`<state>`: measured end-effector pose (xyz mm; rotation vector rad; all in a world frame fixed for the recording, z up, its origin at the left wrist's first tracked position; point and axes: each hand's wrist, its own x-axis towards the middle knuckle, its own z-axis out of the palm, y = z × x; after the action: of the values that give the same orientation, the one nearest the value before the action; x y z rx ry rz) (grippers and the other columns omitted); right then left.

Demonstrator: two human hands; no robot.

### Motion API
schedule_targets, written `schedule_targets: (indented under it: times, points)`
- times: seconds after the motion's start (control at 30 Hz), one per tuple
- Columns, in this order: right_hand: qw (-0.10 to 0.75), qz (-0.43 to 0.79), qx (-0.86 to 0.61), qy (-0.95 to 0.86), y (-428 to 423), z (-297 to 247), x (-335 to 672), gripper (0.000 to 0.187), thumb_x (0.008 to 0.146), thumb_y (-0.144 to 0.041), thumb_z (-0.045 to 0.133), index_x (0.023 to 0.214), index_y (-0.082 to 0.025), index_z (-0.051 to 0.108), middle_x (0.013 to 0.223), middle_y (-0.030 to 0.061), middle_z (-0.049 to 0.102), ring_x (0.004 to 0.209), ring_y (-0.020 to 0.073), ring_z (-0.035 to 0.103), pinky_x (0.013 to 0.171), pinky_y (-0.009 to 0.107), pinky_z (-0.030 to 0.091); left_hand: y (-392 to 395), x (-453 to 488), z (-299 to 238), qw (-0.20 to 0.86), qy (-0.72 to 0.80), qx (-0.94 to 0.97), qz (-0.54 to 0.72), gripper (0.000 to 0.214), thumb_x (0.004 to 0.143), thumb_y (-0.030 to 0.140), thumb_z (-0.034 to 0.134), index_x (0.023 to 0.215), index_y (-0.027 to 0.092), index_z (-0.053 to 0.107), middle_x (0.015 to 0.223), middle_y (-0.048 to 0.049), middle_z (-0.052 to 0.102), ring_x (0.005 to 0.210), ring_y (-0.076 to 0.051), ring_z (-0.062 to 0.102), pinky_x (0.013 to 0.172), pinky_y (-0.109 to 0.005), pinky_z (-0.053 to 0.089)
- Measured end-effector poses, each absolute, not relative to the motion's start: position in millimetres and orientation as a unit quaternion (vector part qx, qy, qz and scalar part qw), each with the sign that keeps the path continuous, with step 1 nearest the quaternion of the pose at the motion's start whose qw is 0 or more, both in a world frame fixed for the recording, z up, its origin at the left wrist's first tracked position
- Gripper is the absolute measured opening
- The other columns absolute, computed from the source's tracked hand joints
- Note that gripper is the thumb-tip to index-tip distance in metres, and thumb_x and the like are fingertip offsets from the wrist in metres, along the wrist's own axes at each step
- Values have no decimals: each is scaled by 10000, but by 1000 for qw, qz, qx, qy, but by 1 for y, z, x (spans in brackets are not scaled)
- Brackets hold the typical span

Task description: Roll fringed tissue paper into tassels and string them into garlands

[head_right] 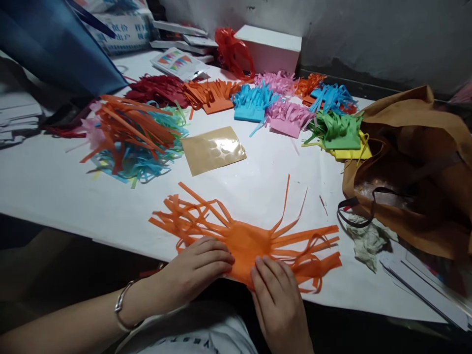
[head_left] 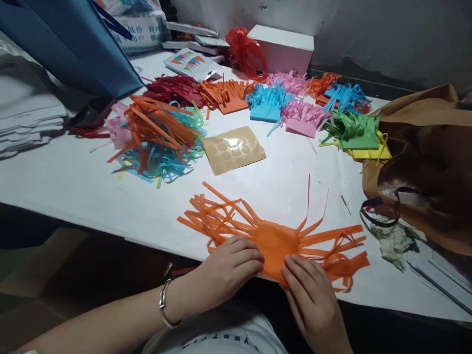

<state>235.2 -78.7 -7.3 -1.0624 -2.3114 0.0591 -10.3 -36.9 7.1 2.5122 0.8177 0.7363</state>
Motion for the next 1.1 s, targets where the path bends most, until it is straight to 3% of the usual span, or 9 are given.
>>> schedule_targets:
  times: [0.07, 0.2, 0.37, 0.57, 0.73, 0.87, 0.97, 1.1]
  points:
    - [325, 51, -405, -853, -77, -4, 232, 296, 949, -13, 499, 1189, -113, 640, 1131, 101, 713, 1138, 239, 603, 1015, 433, 406, -38, -13, 7, 201, 309, 887, 278, 192, 994, 60, 431, 1034, 147, 598, 953, -74, 708, 896, -190, 612, 861, -347, 481]
    - [355, 78, -495, -789, -66, 2, 217, 129, 987, -118, 521, 972, -164, 640, 866, 47, 683, 910, 209, 616, 880, 382, 417, -30, -5, 7, 201, 387, 859, 269, 181, 996, 89, 403, 991, 148, 574, 875, -61, 655, 773, -179, 593, 692, -293, 493]
    - [314, 9, -588, -745, -45, -1, 206, 183, 999, -208, 538, 831, -183, 607, 720, 15, 621, 703, 180, 557, 756, 352, 386, -3, 9, 9, 143, 506, 844, 110, 149, 978, 99, 456, 912, 167, 571, 871, -42, 616, 676, -181, 587, 546, -274, 432]
    - [265, -71, -631, -726, -32, -8, 209, 105, 982, -245, 586, 967, -163, 649, 793, 35, 684, 753, 210, 595, 775, 372, 393, 8, 15, 11, 98, 537, 838, 21, 113, 945, 115, 521, 853, 174, 551, 792, -22, 618, 641, -189, 598, 495, -277, 342]
    - [282, -94, -620, -726, -31, -6, 211, 63, 968, -209, 605, 980, -166, 649, 842, 47, 708, 816, 221, 633, 852, 404, 434, 6, 17, 11, 96, 538, 837, 18, 112, 894, 85, 541, 824, 172, 549, 771, -17, 616, 616, -175, 585, 489, -279, 308]
    - [312, -140, -608, -716, -34, 2, 208, 176, 918, -172, 667, 1093, -153, 650, 1068, 122, 714, 1034, 302, 645, 959, 508, 445, 7, 18, 8, 88, 535, 840, 36, 130, 892, 79, 538, 810, 179, 538, 753, -6, 599, 606, -171, 579, 487, -286, 296]
    - [340, -76, -489, -800, -37, 5, 204, 239, 903, -96, 654, 1136, -149, 650, 1101, 119, 714, 1084, 285, 645, 1007, 503, 462, 9, 19, 6, 84, 537, 839, 36, 133, 893, 75, 540, 813, 181, 543, 752, -8, 598, 604, -177, 585, 475, -294, 280]
    - [290, 9, -400, -869, -41, -5, 202, 263, 905, -29, 595, 1150, -105, 653, 1090, 125, 725, 1056, 281, 654, 957, 468, 514, 10, 18, 12, 85, 544, 835, 31, 123, 882, 62, 541, 828, 170, 565, 764, -23, 616, 599, -186, 574, 478, -303, 313]
